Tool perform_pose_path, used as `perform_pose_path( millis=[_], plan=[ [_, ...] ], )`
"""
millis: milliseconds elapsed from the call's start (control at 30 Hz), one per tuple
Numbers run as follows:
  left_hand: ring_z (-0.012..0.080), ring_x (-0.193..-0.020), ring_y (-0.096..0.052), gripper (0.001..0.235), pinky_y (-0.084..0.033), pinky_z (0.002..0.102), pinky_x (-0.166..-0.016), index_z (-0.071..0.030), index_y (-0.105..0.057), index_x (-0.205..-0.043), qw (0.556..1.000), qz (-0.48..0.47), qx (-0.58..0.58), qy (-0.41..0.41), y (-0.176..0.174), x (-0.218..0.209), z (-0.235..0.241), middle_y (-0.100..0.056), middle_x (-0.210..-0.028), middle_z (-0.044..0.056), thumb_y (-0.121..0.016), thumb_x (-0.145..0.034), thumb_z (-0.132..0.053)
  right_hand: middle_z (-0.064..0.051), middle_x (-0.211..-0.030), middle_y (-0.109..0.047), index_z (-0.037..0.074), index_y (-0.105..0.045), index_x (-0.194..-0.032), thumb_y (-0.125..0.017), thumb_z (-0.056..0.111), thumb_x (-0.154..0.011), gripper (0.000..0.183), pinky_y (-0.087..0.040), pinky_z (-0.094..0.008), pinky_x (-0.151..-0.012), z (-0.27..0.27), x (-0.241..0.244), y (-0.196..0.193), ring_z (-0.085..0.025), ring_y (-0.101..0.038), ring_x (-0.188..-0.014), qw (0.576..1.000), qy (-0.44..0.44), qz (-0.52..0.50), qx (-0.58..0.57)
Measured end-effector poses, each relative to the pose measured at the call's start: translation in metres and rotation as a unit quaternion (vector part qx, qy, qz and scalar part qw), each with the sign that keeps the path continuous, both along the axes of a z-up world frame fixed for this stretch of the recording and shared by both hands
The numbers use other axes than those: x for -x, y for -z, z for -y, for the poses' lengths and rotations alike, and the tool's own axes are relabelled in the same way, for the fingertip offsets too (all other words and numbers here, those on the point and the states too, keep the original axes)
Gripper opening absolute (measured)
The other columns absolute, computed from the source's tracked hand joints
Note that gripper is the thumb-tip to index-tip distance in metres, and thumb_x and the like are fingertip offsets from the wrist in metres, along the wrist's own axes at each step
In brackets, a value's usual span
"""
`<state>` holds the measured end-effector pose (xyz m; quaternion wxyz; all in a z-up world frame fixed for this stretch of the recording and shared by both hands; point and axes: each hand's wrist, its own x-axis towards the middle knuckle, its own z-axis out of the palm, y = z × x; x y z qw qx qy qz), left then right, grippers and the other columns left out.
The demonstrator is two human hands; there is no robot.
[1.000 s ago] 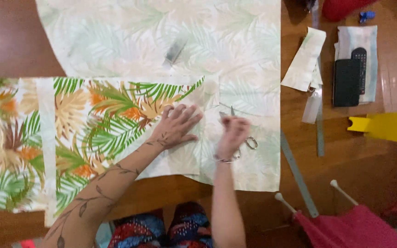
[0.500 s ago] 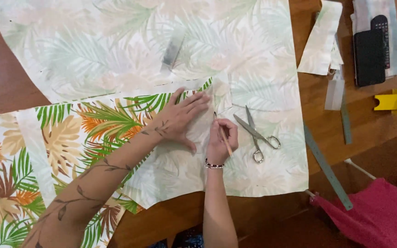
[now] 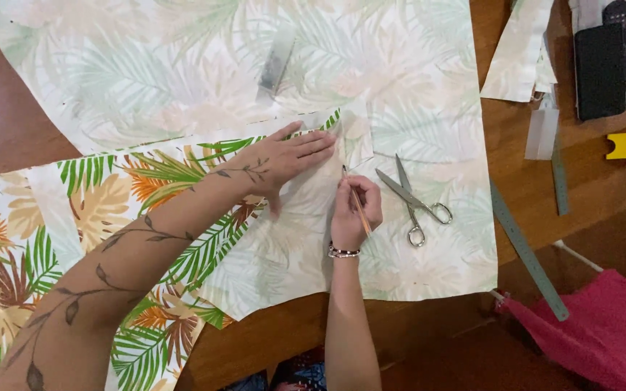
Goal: The person aligns a white pattern piece onto a tropical-print fabric laid out on a table. They smooth the pattern and use a pencil to trace the outline of the pattern onto the fabric.
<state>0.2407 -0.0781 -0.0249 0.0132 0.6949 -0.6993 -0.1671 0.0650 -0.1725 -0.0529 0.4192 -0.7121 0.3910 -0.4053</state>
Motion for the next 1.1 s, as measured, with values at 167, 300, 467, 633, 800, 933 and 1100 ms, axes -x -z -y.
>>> perform_pose_path(
  millis=[167, 300, 467, 633, 800, 933, 1100],
  plan=[
    [0.0159, -0.154, -0.015, 0.172, -0.009, 0.049, -0.126, -0.017, -0.014, -0.161, 1.000, 0.007, -0.017, 0.006, 0.016, 0.000, 0.003, -0.018, -0.168, 0.000, -0.100, -0.018, -0.061, -0.013, -0.084, -0.071, 0.007, -0.066, -0.085, -0.071, -0.002, -0.084, 0.010, -0.058, -0.034, -0.068, -0.002, -0.001, -0.004, -0.024, -0.072, -0.070, 1.000, 0.003, 0.003, -0.013],
    [0.0169, -0.155, -0.013, 0.172, -0.007, 0.049, -0.125, -0.016, -0.013, -0.162, 1.000, -0.002, -0.025, 0.000, 0.014, 0.000, 0.004, -0.016, -0.169, 0.002, -0.101, -0.020, -0.057, -0.012, -0.085, -0.071, 0.006, -0.066, -0.086, -0.070, -0.002, -0.084, 0.010, -0.057, -0.033, -0.068, -0.003, -0.003, -0.005, -0.022, -0.071, -0.071, 1.000, -0.003, 0.017, -0.013],
    [0.0168, -0.156, -0.012, 0.173, -0.007, 0.049, -0.125, -0.017, -0.013, -0.161, 1.000, 0.005, -0.021, 0.000, 0.018, 0.001, 0.004, -0.014, -0.169, 0.001, -0.101, -0.018, -0.059, -0.012, -0.083, -0.072, 0.006, -0.066, -0.085, -0.070, -0.002, -0.083, 0.009, -0.058, -0.033, -0.068, -0.004, 0.001, -0.004, -0.022, -0.072, -0.070, 1.000, -0.017, 0.007, -0.021],
    [0.0167, -0.155, -0.012, 0.176, -0.007, 0.049, -0.125, -0.017, -0.013, -0.162, 1.000, 0.006, -0.023, 0.000, 0.014, 0.002, 0.002, -0.014, -0.170, 0.001, -0.101, -0.015, -0.058, -0.011, -0.083, -0.072, 0.007, -0.066, -0.085, -0.070, -0.002, -0.083, 0.010, -0.058, -0.031, -0.067, -0.004, 0.003, 0.000, -0.019, -0.072, -0.068, 0.999, 0.000, 0.026, -0.029],
    [0.0174, -0.156, -0.012, 0.171, -0.006, 0.051, -0.125, -0.017, -0.014, -0.161, 0.999, -0.026, -0.023, -0.003, 0.016, 0.000, 0.002, -0.015, -0.169, 0.002, -0.102, -0.019, -0.053, -0.012, -0.083, -0.071, 0.006, -0.065, -0.085, -0.070, -0.002, -0.084, 0.009, -0.058, -0.031, -0.067, -0.006, 0.008, 0.000, -0.019, -0.071, -0.068, 0.999, -0.003, 0.021, -0.033],
    [0.0167, -0.156, -0.010, 0.160, -0.003, 0.049, -0.125, -0.018, -0.018, -0.161, 0.998, -0.058, -0.024, 0.001, 0.018, -0.009, 0.006, -0.015, -0.170, 0.001, -0.102, -0.029, -0.051, -0.014, -0.083, -0.072, 0.005, -0.066, -0.087, -0.070, -0.002, -0.086, 0.008, -0.057, -0.031, -0.065, -0.005, 0.006, 0.004, -0.019, -0.071, -0.069, 0.999, -0.012, 0.026, -0.036],
    [0.0143, -0.154, -0.021, 0.079, -0.007, 0.043, -0.126, -0.016, -0.036, -0.155, 0.971, -0.232, -0.035, -0.040, 0.014, -0.027, 0.016, -0.032, -0.164, 0.001, -0.071, -0.085, -0.007, -0.013, -0.089, -0.070, 0.004, -0.064, -0.091, -0.068, -0.001, -0.090, 0.006, -0.057, -0.031, -0.068, -0.003, 0.007, 0.006, -0.017, -0.068, -0.072, 0.998, -0.021, 0.043, -0.036]
  ],
)
